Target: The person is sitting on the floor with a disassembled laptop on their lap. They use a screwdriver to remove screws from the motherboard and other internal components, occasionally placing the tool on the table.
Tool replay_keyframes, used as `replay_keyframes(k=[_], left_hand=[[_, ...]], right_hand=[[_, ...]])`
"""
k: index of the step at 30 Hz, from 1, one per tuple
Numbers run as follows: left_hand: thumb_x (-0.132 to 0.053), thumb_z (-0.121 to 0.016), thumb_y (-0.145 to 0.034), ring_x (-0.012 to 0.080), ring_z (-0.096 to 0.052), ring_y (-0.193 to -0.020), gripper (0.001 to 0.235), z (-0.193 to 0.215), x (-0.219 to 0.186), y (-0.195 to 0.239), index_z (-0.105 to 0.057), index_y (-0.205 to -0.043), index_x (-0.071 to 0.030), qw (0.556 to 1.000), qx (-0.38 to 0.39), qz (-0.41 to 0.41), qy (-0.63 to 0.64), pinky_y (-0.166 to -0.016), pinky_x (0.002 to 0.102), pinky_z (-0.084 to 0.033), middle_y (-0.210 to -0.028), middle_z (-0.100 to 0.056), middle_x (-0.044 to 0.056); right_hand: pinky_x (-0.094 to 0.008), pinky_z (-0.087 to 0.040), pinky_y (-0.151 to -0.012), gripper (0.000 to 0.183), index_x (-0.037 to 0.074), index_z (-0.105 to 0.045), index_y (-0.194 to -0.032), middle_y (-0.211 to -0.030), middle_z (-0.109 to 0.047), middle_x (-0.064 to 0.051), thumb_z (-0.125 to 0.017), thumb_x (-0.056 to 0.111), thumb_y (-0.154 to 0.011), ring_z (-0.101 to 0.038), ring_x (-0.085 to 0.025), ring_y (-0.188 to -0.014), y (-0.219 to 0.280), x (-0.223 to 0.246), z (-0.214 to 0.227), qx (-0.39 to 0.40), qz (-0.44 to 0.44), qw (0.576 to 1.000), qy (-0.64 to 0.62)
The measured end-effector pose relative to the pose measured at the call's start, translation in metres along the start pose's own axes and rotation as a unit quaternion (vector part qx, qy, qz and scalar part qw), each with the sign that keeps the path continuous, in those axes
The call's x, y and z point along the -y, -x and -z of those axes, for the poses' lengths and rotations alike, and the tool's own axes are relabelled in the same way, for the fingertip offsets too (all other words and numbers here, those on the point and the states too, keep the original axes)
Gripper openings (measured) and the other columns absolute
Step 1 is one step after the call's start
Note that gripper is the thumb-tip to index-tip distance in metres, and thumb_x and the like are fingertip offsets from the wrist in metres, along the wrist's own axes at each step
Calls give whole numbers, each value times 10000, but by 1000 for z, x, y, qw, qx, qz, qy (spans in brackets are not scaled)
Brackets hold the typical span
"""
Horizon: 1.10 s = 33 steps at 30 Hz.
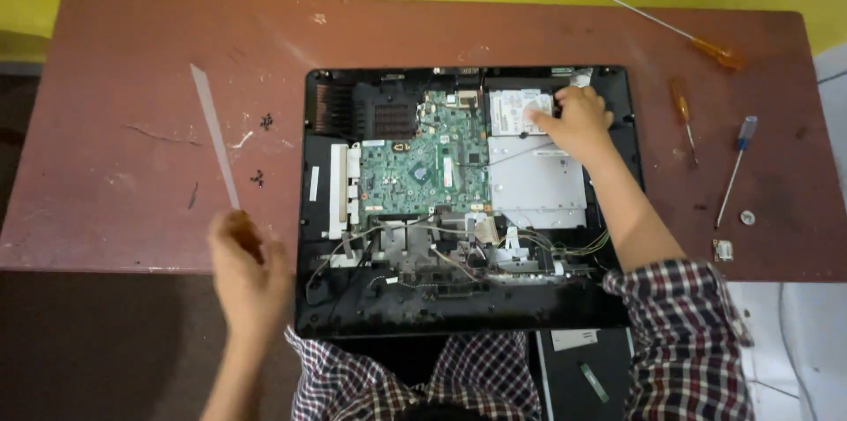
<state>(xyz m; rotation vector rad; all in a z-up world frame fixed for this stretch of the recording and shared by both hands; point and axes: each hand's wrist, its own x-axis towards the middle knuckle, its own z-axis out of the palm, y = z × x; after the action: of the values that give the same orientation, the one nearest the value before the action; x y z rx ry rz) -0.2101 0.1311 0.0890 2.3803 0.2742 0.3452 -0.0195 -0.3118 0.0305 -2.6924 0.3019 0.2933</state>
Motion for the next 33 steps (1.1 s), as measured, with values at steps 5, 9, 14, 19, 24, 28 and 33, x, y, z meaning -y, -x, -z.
replay_keyframes(k=[5, 9, 14, 19, 24, 28, 33], left_hand=[[-36, -538, -1023, 534, -638, -1066, 468, -13, -40, -39, -413, -1453, 101, 974, 72, -162, 142, -826, 601, -528, -1131, -586, 328], [-75, -536, -984, 473, -654, -1026, 546, -90, -136, -41, -388, -1482, 93, 903, 265, -308, 139, -824, 518, -562, -1211, -538, 263], [-167, -475, -980, 346, -663, -864, 534, -150, -200, -68, -451, -1430, 120, 789, 448, -364, 210, -766, 403, -608, -1224, -553, 272], [-213, -727, -955, 388, -545, -1211, 423, -255, -185, -136, -582, -1301, -18, 849, 277, -449, 37, -1019, 529, -448, -1295, -552, 179], [-529, -885, -767, 347, -342, -1459, 1179, -326, -175, -161, -207, -1608, -58, 841, 361, -330, -231, -1160, 540, -230, -1627, -339, 148], [-632, -932, -635, 356, -518, -1246, 1127, -333, -183, -166, -397, -1477, -106, 831, 333, -327, -303, -1031, 559, -364, -1373, -552, 98], [-496, -868, -756, 297, -423, -1316, 1003, -309, -179, -174, -356, -1548, -156, 839, 398, -312, -200, -1084, 483, -260, -1476, -494, 56]], right_hand=[[-468, -485, -744, 350, 61, -648, -1221, -1079, -540, -151, -713, 323, -998, -620, -356, -896, 43, -15, -5, -363, 279, 888, 40], [-344, -507, -566, 477, 360, -610, -1377, -952, -648, -157, -691, 133, -965, -574, -237, -578, 142, 56, 14, -462, 531, 698, 131], [-287, -492, -636, 249, 34, -674, -1191, -918, -631, -102, -503, 159, -1062, -587, -164, -679, 87, -32, 19, -349, 419, 828, -127], [-411, -599, -863, 368, -49, -662, -1115, -1060, -700, -199, -515, 286, -1153, -691, -309, -1002, 51, -48, 62, -396, 357, 828, -173], [-410, -500, -1056, 506, 59, -659, -1248, -1272, -489, -92, -411, 480, -1117, -570, -255, -1187, 53, -49, 81, -248, 218, 867, -373], [-367, -541, -579, 466, 136, -419, -1337, -891, -561, -105, -790, 161, -1056, -525, -213, -621, 31, -51, 81, -249, 248, 699, -623], [-223, -226, -545, 457, 293, -450, -1456, -1019, -504, -67, -560, 575, -1113, -355, -94, -639, 35, -11, 101, -291, 219, 686, -629]])
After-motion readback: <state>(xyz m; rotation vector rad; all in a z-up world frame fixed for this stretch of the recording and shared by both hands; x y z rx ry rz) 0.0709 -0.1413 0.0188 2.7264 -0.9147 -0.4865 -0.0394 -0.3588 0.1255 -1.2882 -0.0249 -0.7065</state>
